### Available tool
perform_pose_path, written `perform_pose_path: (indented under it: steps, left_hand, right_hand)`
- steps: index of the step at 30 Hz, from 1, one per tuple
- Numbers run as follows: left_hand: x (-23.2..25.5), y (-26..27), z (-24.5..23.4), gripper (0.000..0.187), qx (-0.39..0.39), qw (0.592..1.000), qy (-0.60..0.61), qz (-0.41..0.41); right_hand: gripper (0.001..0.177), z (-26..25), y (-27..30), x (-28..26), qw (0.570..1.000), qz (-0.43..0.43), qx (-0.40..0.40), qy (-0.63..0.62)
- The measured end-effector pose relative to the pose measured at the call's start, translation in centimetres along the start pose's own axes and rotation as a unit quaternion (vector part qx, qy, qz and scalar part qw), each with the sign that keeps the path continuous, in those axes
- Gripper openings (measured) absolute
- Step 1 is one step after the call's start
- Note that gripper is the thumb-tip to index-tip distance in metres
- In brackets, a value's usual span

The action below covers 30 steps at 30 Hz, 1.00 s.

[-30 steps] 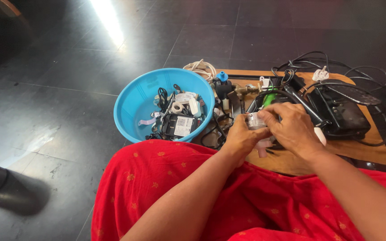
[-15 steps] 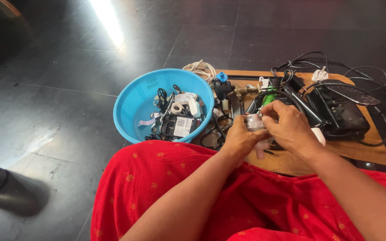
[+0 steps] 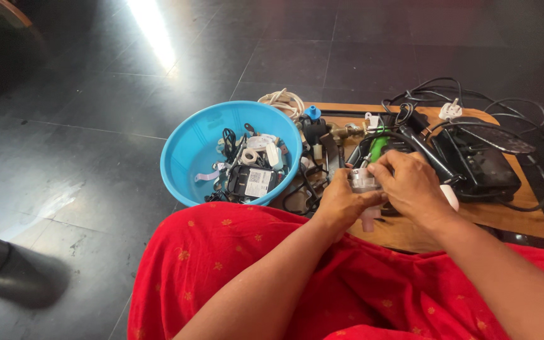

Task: The person sits on the floor and assembles small white plastic components by hand. They repeatedly pick up parts, align and screw them together, then place the assembled unit into a blue basin. The workspace includes a wooden board with various cables and tools nearby.

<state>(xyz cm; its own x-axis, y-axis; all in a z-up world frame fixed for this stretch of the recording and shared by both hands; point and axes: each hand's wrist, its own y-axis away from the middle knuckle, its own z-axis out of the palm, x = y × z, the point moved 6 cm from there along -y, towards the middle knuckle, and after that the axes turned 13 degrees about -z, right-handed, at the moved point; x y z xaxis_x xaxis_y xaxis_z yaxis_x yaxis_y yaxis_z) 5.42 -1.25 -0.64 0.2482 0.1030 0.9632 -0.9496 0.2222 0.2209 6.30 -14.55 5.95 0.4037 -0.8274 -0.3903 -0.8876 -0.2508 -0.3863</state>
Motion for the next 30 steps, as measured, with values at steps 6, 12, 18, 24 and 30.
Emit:
perform_pose_path:
  steps: [6, 12, 18, 24, 30]
  left_hand:
    - [0.0, -0.2, 0.1, 0.075, -0.025, 0.997, 0.055, -0.038]
    - [0.2, 0.0, 0.2, 0.078, -0.018, 0.999, 0.035, -0.020]
    - [0.4, -0.1, 0.0, 0.075, -0.011, 0.999, 0.029, -0.019]
    - [0.2, 0.2, 0.0, 0.080, 0.005, 0.999, 0.007, -0.043]
    - [0.9, 0.2, -1.0, 0.094, 0.116, 0.970, -0.208, 0.045]
  right_hand:
    - [0.029, -0.2, 0.0, -0.2, 0.996, -0.011, 0.024, -0.088]
    - [0.026, 0.0, 0.0, -0.1, 1.000, 0.004, -0.002, -0.010]
    - [0.028, -0.5, 0.1, -0.7, 0.998, -0.026, 0.026, -0.055]
    - [0.019, 0.1, 0.0, -0.3, 0.999, -0.039, 0.015, -0.020]
    - [0.019, 1.6, 0.4, 1.2, 0.999, 0.003, 0.050, -0.019]
